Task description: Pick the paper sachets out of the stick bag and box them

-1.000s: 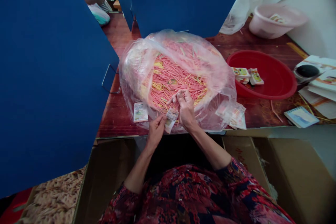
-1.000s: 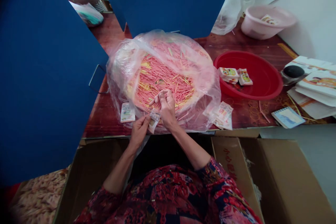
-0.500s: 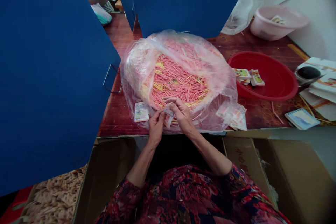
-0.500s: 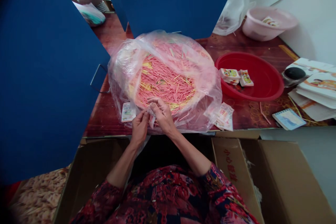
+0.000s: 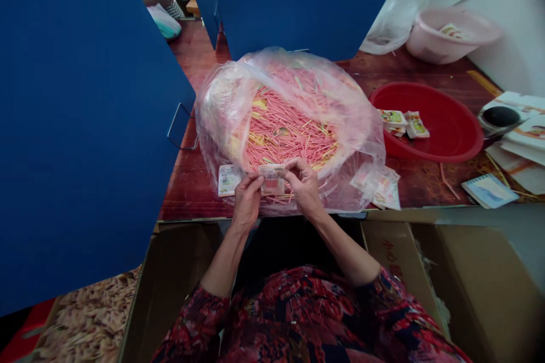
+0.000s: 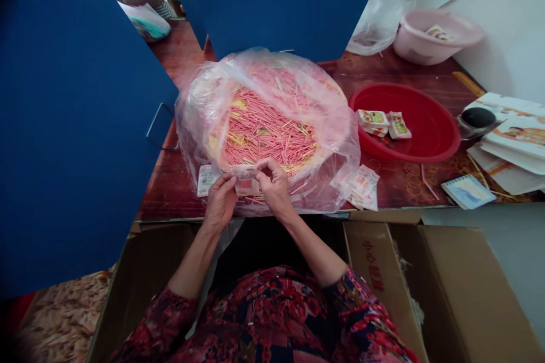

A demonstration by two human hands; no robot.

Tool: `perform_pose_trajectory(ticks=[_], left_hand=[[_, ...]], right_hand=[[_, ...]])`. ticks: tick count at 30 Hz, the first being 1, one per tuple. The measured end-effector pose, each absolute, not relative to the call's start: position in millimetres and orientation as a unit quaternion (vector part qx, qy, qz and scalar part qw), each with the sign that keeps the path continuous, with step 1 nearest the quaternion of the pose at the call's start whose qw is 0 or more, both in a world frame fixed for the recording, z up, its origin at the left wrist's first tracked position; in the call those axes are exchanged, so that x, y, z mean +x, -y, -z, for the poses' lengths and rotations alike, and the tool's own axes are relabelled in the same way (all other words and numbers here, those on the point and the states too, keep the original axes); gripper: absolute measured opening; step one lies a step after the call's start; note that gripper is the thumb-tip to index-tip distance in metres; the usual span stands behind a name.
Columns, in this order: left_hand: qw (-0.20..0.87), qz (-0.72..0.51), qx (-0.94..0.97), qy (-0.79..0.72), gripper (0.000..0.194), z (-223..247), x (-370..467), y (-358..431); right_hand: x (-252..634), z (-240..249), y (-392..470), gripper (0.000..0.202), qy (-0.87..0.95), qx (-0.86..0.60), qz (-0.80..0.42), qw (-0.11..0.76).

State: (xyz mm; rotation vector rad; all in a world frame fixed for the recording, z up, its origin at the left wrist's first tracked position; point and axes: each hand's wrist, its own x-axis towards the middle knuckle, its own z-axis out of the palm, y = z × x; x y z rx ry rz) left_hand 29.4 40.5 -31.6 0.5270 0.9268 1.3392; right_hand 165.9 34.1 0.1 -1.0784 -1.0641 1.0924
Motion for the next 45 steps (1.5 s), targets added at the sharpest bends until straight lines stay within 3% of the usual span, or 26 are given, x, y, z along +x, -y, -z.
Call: perform_pose_trajectory(ticks=[6,15,19,23,26,29,31,32,35,38,41,45], left_hand=[[0.665,-0.571,0.245,-0.414,0.032,28,39,-38],[0.645,-0.440,0.454,-0.430,0.032,31,55,-20],[0.581,-0.409,0.536,-0.457,0.030,21,45,-18],[0.359,-0.464,0.552,-0.592,0.027,30,-1,-33],[0.201,-0.429,0.546,-0.691,0.028,42,-44,-47],[0.123,-0.339,0.559,-0.746,0.034,50,-68,-58],[0.126,-0.296,0.560,-0.763,0.036,53,-72,-63],[0.133,-0.287,0.558,-0.767,0.034,55,-72,-64],[0.147,-0.299,0.544,-0.770,0.030,61,-70,-67],[0.162,-0.323,0.518,-0.776,0.033,67,-73,-69],[0.184,-0.342,0.489,-0.781,0.037,71,-77,-72],[0.220,-0.385,0.459,-0.770,0.036,72,-79,-73]], right_hand=[[166,11,-38,0.017,0.400,-0.487,-0.491,0.601],[182,1,-8,0.016,0.442,-0.529,-0.438,0.577],[228,-21,22,0.016,0.437,-0.604,-0.279,0.606],[325,-28,32,0.011,0.354,-0.710,0.021,0.608],[396,0,16,0.010,0.279,-0.779,0.112,0.550],[427,37,-5,0.009,0.276,-0.840,0.060,0.464],[424,53,-13,0.004,0.291,-0.862,0.021,0.414],[417,55,-14,0.011,0.291,-0.868,0.029,0.401],[382,42,-11,0.026,0.310,-0.840,0.146,0.421],[335,17,-9,0.026,0.528,-0.729,0.155,0.406],[286,5,-18,0.032,0.753,-0.618,0.017,0.226],[245,14,-41,0.050,0.810,-0.583,-0.060,0.036]])
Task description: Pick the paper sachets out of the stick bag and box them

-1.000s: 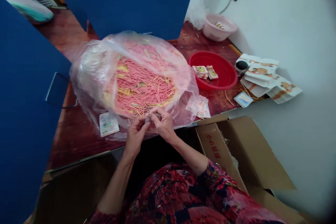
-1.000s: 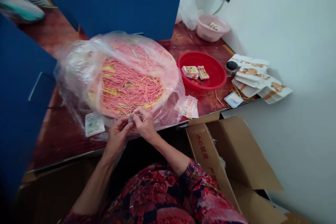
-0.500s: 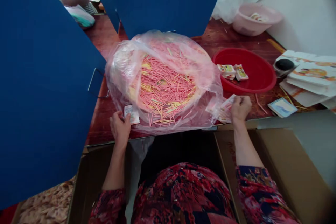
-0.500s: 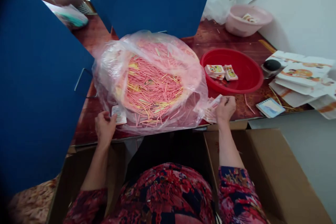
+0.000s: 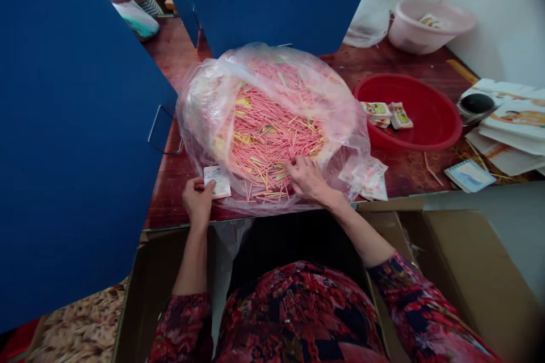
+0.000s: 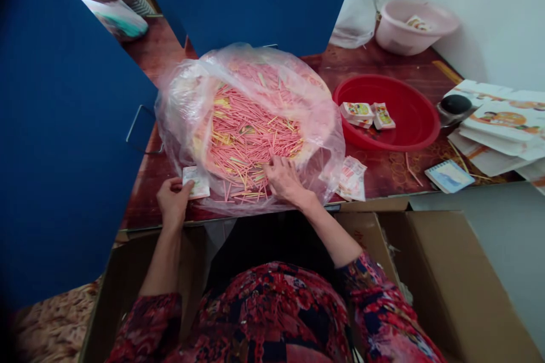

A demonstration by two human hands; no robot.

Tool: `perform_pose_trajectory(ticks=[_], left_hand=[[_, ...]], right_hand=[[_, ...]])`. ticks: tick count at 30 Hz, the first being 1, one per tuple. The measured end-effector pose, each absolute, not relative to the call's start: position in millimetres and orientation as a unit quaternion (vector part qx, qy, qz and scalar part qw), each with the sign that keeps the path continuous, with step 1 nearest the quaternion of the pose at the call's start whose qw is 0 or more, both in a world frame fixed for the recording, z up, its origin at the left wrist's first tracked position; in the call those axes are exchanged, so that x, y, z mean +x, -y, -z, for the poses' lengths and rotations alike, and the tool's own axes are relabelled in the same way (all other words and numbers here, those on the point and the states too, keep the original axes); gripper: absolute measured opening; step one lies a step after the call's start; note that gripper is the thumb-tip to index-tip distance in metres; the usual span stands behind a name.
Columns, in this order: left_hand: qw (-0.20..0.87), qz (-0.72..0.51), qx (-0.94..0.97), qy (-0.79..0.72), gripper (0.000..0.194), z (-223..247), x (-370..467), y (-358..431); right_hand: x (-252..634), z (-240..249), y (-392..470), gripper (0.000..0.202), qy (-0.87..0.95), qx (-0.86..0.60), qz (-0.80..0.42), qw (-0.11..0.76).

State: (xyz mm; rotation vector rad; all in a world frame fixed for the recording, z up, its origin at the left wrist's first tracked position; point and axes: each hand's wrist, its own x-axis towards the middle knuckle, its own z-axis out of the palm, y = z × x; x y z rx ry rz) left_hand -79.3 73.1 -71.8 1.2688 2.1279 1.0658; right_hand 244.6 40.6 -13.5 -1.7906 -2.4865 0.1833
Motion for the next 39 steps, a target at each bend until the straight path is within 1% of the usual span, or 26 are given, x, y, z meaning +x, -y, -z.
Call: perform_pose_trajectory(ticks=[3,5,7,9,14,20,25,29,33,35,37,39], left_hand=[[0.236,-0.406,0.457,-0.756,0.033,71,-80,-72],[0.230,-0.411,0.465,-0.749,0.032,72,-82,-72],[0.228,-0.413,0.475,-0.743,0.033,72,-83,-73],[0.235,-0.415,0.480,-0.736,0.033,73,-85,-73],[0.236,-0.417,0.474,-0.739,0.032,72,-88,-75],[0.257,-0.450,0.451,-0.726,0.036,71,-90,-73],[0.282,-0.525,0.399,-0.697,0.036,65,-90,-68],[0.316,-0.605,0.339,-0.647,0.037,54,-86,-63],[0.329,-0.682,0.310,-0.575,0.039,36,-77,-58],[0.330,-0.700,0.320,-0.546,0.038,25,-71,-56],[0.334,-0.706,0.334,-0.528,0.036,16,-64,-54],[0.348,-0.708,0.330,-0.518,0.035,10,-57,-51]], right_hand=[[237,20,-52,0.052,0.830,-0.553,-0.068,-0.008],[237,22,-56,0.046,0.847,-0.529,-0.049,-0.019],[238,21,-57,0.037,0.854,-0.519,-0.022,-0.021],[238,20,-57,0.033,0.858,-0.513,0.001,-0.019],[228,17,-58,0.032,0.877,-0.479,0.034,-0.017],[205,25,-59,0.030,0.896,-0.439,0.059,-0.040],[218,27,-62,0.029,0.902,-0.426,0.047,-0.043],[241,33,-65,0.030,0.899,-0.435,0.048,-0.006],[256,46,-70,0.026,0.869,-0.492,-0.018,0.053],[258,51,-72,0.022,0.849,-0.508,-0.075,0.122],[257,54,-73,0.019,0.818,-0.515,-0.138,0.218],[256,55,-75,0.024,0.770,-0.518,-0.211,0.308]])
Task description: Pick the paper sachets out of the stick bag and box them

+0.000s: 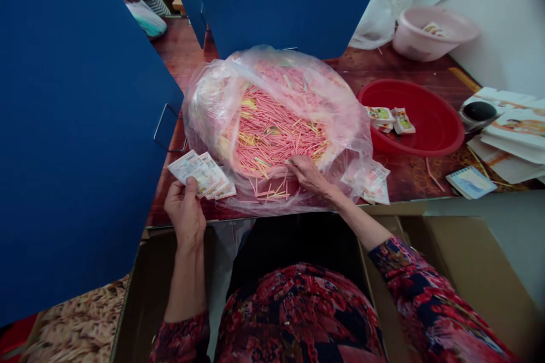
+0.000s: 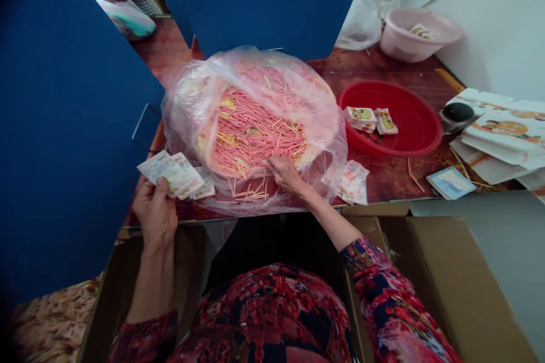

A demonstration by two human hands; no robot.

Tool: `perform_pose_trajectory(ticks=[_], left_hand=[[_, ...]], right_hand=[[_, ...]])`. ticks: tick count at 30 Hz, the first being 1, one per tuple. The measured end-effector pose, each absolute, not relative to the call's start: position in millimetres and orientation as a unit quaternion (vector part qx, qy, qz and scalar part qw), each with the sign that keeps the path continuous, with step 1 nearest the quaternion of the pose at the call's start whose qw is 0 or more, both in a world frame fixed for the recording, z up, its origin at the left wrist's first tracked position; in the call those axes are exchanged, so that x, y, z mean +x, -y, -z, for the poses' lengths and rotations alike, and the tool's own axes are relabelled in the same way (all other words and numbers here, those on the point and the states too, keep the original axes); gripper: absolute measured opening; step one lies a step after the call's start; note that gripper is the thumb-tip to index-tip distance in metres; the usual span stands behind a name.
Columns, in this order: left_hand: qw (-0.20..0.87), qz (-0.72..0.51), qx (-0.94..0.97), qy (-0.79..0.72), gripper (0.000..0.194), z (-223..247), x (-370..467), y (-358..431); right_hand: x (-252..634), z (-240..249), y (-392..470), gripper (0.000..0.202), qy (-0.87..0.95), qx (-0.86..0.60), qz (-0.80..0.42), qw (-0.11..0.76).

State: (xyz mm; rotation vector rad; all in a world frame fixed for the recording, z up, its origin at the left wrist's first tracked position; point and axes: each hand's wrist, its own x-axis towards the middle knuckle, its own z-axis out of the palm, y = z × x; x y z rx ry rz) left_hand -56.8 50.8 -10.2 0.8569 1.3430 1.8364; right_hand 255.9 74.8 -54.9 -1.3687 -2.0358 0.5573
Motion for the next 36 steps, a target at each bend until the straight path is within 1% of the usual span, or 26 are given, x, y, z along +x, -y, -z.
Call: perform_pose_trajectory(ticks=[3,6,9,11,13,15,20,23,25,28,32,36], left_hand=[[0.396,-0.706,0.299,-0.505,0.036,8,-45,-47],[0.446,-0.697,0.277,-0.489,0.037,9,-31,-44],[0.489,-0.682,0.269,-0.473,0.037,11,-17,-42],[0.519,-0.667,0.264,-0.465,0.038,13,-9,-40],[0.542,-0.655,0.262,-0.457,0.039,15,-3,-39],[0.559,-0.644,0.265,-0.450,0.040,18,0,-38],[0.597,-0.622,0.261,-0.435,0.037,26,2,-37],[0.609,-0.619,0.250,-0.428,0.035,28,2,-38],[0.616,-0.617,0.248,-0.422,0.036,28,4,-38],[0.631,-0.608,0.249,-0.411,0.037,26,7,-38],[0.651,-0.599,0.242,-0.398,0.040,23,10,-39],[0.673,-0.581,0.239,-0.391,0.040,25,8,-40]], right_hand=[[255,54,-80,0.028,0.670,-0.541,-0.301,0.411],[254,49,-90,0.028,0.572,-0.552,-0.343,0.501],[248,40,-97,0.025,0.498,-0.482,-0.425,0.582],[238,36,-98,0.021,0.458,-0.431,-0.472,0.618],[226,36,-94,0.019,0.447,-0.416,-0.485,0.626],[214,41,-87,0.018,0.457,-0.434,-0.478,0.612],[198,58,-73,0.014,0.495,-0.504,-0.451,0.545],[197,60,-71,0.020,0.549,-0.514,-0.416,0.512],[197,59,-72,0.018,0.568,-0.515,-0.408,0.495],[198,58,-79,0.014,0.519,-0.518,-0.442,0.516],[203,58,-98,0.020,0.366,-0.507,-0.520,0.582],[209,54,-110,0.020,0.301,-0.493,-0.559,0.595]])
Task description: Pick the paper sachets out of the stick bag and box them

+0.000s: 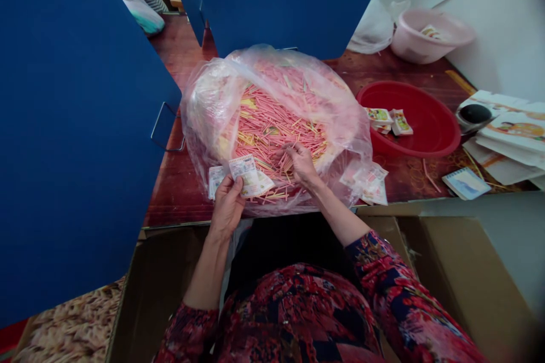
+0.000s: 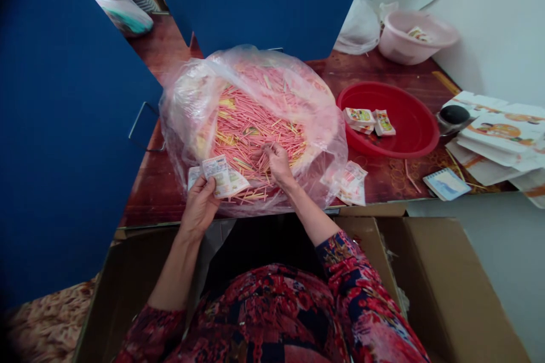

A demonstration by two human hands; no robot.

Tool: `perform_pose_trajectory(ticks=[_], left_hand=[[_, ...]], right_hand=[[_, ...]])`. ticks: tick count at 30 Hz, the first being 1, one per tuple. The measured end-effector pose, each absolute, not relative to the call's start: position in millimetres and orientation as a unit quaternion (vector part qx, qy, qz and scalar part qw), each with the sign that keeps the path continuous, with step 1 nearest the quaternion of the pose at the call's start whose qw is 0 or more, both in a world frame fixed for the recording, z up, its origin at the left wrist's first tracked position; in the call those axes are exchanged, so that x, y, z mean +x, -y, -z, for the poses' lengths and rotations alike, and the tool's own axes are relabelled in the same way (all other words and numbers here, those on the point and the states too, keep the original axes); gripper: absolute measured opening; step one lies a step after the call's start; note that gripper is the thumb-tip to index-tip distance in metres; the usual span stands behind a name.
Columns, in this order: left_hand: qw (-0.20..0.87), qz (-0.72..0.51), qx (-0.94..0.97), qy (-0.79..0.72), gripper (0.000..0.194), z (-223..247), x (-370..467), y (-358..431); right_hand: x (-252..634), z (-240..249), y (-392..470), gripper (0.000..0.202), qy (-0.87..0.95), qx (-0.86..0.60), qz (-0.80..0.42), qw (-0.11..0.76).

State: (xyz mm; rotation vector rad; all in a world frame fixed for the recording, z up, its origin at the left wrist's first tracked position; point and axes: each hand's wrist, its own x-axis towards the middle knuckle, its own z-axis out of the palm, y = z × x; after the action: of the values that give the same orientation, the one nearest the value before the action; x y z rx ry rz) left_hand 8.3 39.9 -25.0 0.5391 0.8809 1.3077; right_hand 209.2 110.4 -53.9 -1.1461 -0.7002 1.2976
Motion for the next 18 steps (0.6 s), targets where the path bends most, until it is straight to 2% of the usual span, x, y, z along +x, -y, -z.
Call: perform_pose_trajectory(ticks=[4,7,10,13,18], left_hand=[[0.681,-0.564,0.248,-0.395,0.040,28,6,-39],[0.697,-0.546,0.244,-0.395,0.042,27,6,-37],[0.719,-0.527,0.239,-0.384,0.046,25,9,-37],[0.730,-0.526,0.220,-0.377,0.042,25,10,-40],[0.689,-0.545,0.224,-0.421,0.038,19,0,-49]], right_hand=[[217,45,-113,0.009,0.293,-0.482,-0.513,0.647],[223,36,-113,0.011,0.236,-0.468,-0.536,0.663],[225,26,-111,0.017,0.177,-0.447,-0.598,0.642],[219,22,-106,0.017,0.173,-0.441,-0.652,0.592],[199,25,-96,0.024,0.237,-0.452,-0.652,0.561]])
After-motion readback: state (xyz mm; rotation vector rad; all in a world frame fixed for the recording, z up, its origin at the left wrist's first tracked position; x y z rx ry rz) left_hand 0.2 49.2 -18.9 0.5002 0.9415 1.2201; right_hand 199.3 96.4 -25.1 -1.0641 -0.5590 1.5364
